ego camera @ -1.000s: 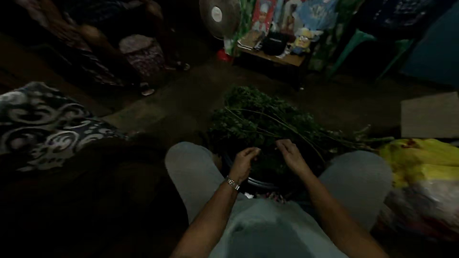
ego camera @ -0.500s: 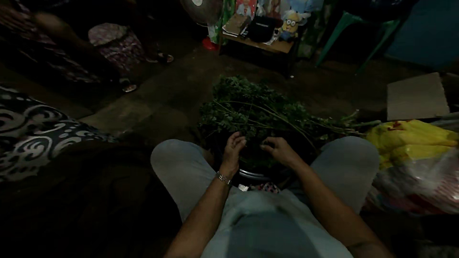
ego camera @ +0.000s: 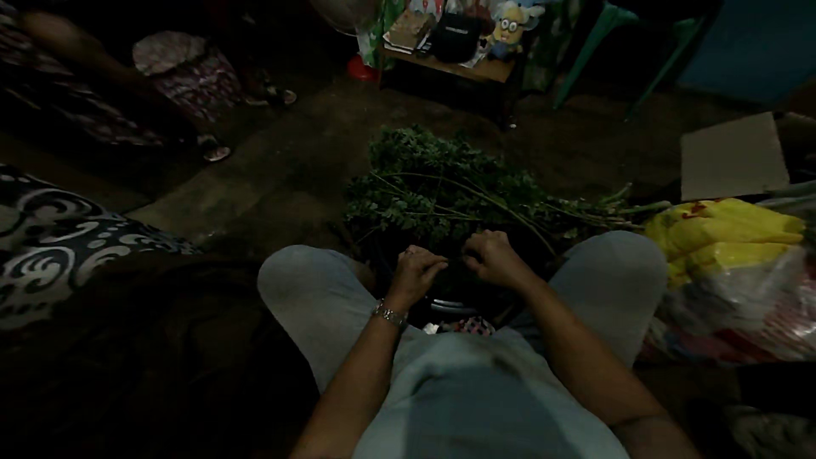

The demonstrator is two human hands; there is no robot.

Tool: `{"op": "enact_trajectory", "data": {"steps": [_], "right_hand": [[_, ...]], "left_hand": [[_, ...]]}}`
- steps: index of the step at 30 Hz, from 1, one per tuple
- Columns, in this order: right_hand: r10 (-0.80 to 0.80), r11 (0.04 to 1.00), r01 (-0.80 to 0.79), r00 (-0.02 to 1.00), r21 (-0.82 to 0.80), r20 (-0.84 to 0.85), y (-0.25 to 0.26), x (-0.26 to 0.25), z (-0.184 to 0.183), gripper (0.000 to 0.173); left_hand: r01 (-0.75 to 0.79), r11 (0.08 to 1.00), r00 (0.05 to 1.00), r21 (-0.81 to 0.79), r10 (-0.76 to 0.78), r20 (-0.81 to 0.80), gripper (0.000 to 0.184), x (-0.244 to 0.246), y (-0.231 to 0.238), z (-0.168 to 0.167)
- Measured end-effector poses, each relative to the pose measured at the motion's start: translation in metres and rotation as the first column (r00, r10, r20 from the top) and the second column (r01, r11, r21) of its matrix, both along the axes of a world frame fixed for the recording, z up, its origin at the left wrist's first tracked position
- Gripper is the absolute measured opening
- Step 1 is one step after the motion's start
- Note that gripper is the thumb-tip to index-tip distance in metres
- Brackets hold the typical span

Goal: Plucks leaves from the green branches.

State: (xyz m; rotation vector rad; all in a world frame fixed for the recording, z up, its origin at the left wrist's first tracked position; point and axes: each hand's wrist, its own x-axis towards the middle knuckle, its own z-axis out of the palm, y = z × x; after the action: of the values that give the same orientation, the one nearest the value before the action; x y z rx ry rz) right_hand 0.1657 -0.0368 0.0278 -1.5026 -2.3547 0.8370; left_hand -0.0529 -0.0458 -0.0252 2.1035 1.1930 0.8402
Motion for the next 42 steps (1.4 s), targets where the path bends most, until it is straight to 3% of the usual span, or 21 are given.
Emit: {"op": "enact_trajectory", "data": {"steps": [3, 6, 8, 11, 17, 22, 28, 31, 37, 40, 42], "right_hand": [[-0.016, 0.999, 0.018, 0.999, 0.043, -0.052, 0.0, 0.0, -0.004, 0.028], [-0.185, 0.976, 0.203, 0.966, 0.084, -0.179, -0.001, -0.002, -0.006, 0.036], [-0.334, 0.934, 0.356, 0.906, 0.039, -0.26, 0.0, 0.0, -0.003, 0.041], [-0.482, 0.873, 0.478, 0.817, -0.095, -0.316, 0.0, 0.004, 0.002, 0.033], [-0.384, 0.904, 0.306, 0.887, -0.297, -0.256, 0.003, 0.004, 0.001, 0.045], [-0.441, 0.846, 0.235, 0.814, -0.479, -0.379, -0.003, -0.007, 0.009, 0.04], [-0.412, 0.895, 0.281, 0.816, -0.345, -0.405, -0.004, -0.013, -0.004, 0.026], [-0.386, 0.917, 0.321, 0.865, -0.237, -0.32, -0.005, -0.016, -0.005, 0.031], [-0.449, 0.893, 0.413, 0.849, -0.178, -0.279, -0.002, -0.01, -0.002, 0.041], [-0.438, 0.887, 0.341, 0.834, -0.312, -0.335, -0.003, -0.009, 0.0, 0.048], [-0.462, 0.864, 0.29, 0.781, -0.412, -0.419, -0.005, -0.012, 0.003, 0.041]], "left_hand": [[0.013, 0.993, 0.999, -0.119, -0.009, 0.037, 0.024, 0.001, -0.002, 0.006], [-0.035, 0.926, 0.987, -0.377, 0.092, 0.134, 0.024, 0.006, -0.005, 0.019], [-0.06, 0.856, 0.949, -0.513, 0.209, 0.237, 0.022, 0.009, -0.005, 0.023], [-0.038, 0.797, 0.851, -0.602, 0.342, 0.399, 0.019, 0.011, -0.004, 0.019], [-0.002, 0.789, 0.765, -0.615, 0.397, 0.507, 0.018, 0.011, -0.003, 0.014], [-0.015, 0.802, 0.771, -0.598, 0.39, 0.503, 0.016, 0.011, -0.002, 0.013], [-0.024, 0.822, 0.788, -0.569, 0.366, 0.495, 0.016, 0.012, -0.003, 0.012], [-0.039, 0.819, 0.769, -0.573, 0.39, 0.506, 0.016, 0.015, -0.004, 0.011], [-0.046, 0.809, 0.717, -0.586, 0.435, 0.545, 0.016, 0.017, -0.004, 0.011], [-0.051, 0.801, 0.738, -0.596, 0.433, 0.518, 0.016, 0.017, -0.005, 0.013], [-0.044, 0.802, 0.738, -0.595, 0.428, 0.522, 0.017, 0.017, -0.006, 0.013]]}}
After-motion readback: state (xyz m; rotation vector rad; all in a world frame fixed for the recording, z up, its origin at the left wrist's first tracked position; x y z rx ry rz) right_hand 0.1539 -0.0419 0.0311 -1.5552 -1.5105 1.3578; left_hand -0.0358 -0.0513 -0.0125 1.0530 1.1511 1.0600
